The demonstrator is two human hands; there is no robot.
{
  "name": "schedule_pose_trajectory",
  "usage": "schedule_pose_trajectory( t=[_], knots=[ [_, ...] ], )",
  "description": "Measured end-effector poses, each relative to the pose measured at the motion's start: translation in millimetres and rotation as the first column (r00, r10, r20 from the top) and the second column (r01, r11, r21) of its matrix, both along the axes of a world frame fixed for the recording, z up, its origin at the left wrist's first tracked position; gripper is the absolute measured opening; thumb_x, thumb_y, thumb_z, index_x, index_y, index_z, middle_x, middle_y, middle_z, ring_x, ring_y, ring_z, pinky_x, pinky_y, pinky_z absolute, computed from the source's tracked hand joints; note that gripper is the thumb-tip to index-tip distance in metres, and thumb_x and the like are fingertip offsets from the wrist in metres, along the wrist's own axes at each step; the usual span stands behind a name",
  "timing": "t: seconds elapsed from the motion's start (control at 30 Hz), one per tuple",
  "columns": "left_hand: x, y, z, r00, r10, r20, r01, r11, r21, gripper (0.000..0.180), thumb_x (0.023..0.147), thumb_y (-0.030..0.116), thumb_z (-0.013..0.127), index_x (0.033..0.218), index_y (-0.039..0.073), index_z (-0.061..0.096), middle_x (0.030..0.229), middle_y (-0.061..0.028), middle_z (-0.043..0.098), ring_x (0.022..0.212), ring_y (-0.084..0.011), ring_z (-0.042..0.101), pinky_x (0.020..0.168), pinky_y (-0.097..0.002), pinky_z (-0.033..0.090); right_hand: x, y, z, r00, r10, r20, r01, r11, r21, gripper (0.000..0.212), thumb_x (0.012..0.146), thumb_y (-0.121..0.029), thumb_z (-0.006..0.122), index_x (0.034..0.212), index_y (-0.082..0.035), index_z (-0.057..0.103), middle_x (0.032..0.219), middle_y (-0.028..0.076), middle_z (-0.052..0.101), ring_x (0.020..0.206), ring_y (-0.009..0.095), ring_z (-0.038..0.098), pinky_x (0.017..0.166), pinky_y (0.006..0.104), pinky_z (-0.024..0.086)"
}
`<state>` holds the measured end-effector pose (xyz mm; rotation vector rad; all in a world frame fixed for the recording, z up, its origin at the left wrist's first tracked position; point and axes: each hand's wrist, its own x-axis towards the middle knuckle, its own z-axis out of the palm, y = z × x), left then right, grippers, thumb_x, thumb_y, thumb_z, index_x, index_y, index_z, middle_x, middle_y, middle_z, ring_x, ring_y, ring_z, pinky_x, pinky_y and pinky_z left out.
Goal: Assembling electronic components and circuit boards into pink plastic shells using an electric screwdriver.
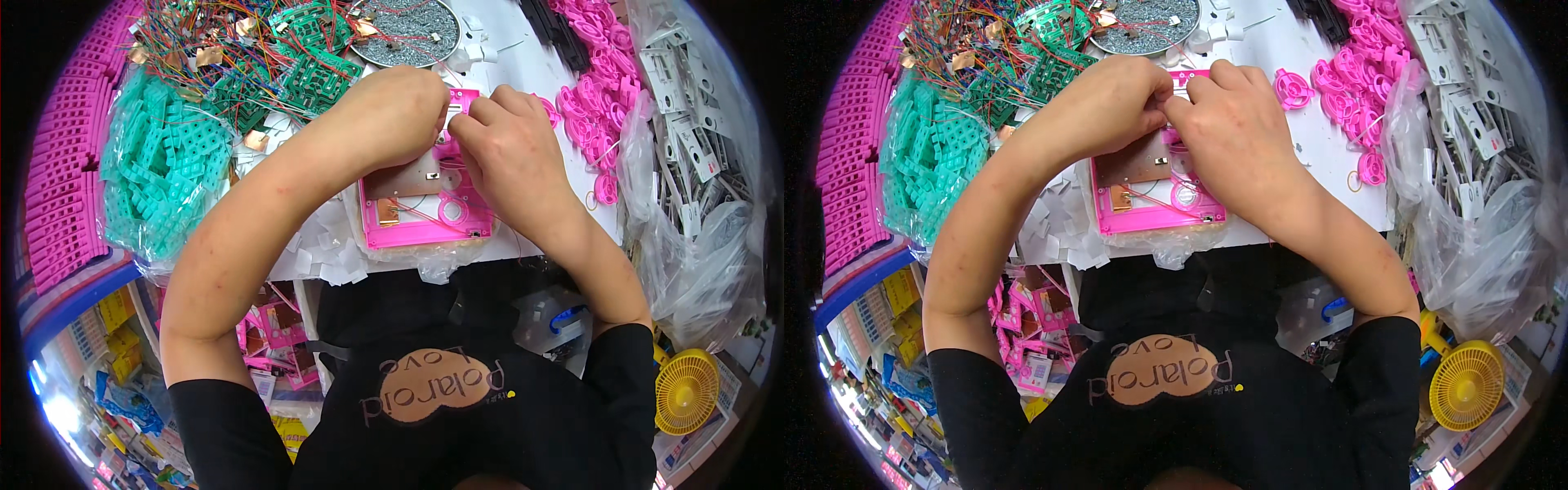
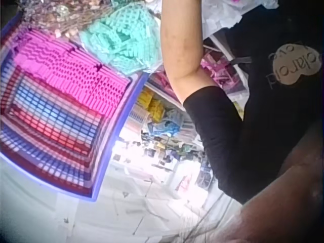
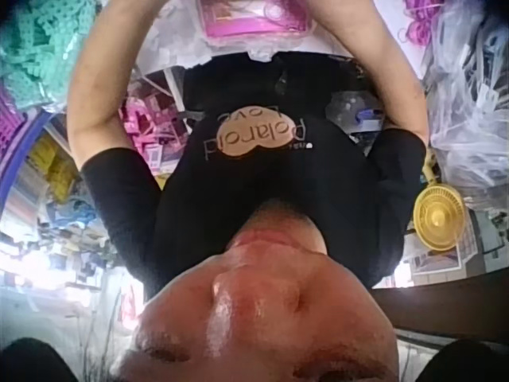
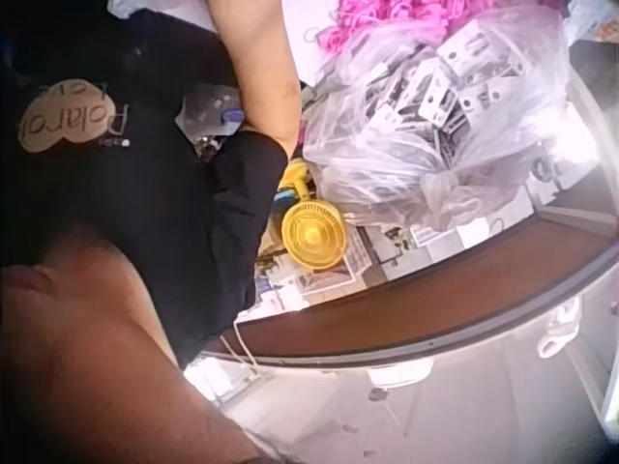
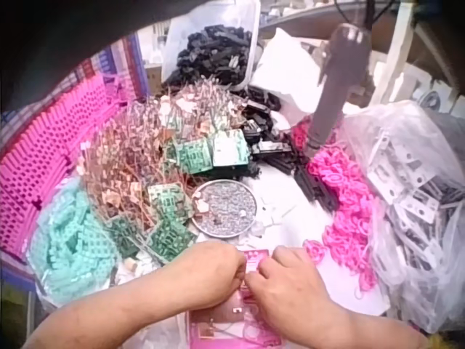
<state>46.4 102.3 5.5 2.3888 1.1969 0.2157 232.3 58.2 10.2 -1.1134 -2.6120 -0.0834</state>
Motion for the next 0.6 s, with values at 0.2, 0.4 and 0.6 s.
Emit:
schedule_pose_trajectory(
  t=[0.2,0.4,0.6],
  knots=[
    [1,9,-1,0.999,0.046,0.023,-0.043,0.993,-0.112,0.015,0.075,0.012,0.076,0.084,0.001,0.07,0.081,-0.0192,0.07,0.081,-0.0359,0.069,0.074,-0.0446,0.054,7,5,-13,0.979,0.041,-0.2,-0.061,0.993,-0.097,0.015,0.075,-0.008,0.072,0.09,-0.008,0.069,0.086,0.005,0.067,0.088,0.027,0.06,0.084,0.0399,0.046],
    [-1,7,-4,0.998,0.065,0.025,-0.062,0.994,-0.088,0.015,0.074,0.012,0.078,0.078,0.002,0.067,0.074,-0.0154,0.069,0.075,-0.0337,0.069,0.07,-0.0431,0.053,4,5,-27,0.922,-0.121,-0.368,0.016,0.961,-0.275,0.012,0.077,-0.011,0.078,0.086,-0.007,0.07,0.101,0.007,0.066,0.1,0.031,0.054,0.088,0.0411,0.046],
    [1,8,-2,0.999,0.043,0.003,-0.042,0.996,-0.074,0.016,0.074,0.013,0.078,0.075,0.003,0.066,0.074,-0.0155,0.069,0.075,-0.0336,0.069,0.07,-0.0435,0.053,1,10,-21,0.947,-0.158,-0.28,0.054,0.936,-0.348,0.013,0.077,-0.011,0.077,0.088,-0.007,0.073,0.103,0.007,0.065,0.101,0.032,0.053,0.088,0.041,0.047]
  ],
)
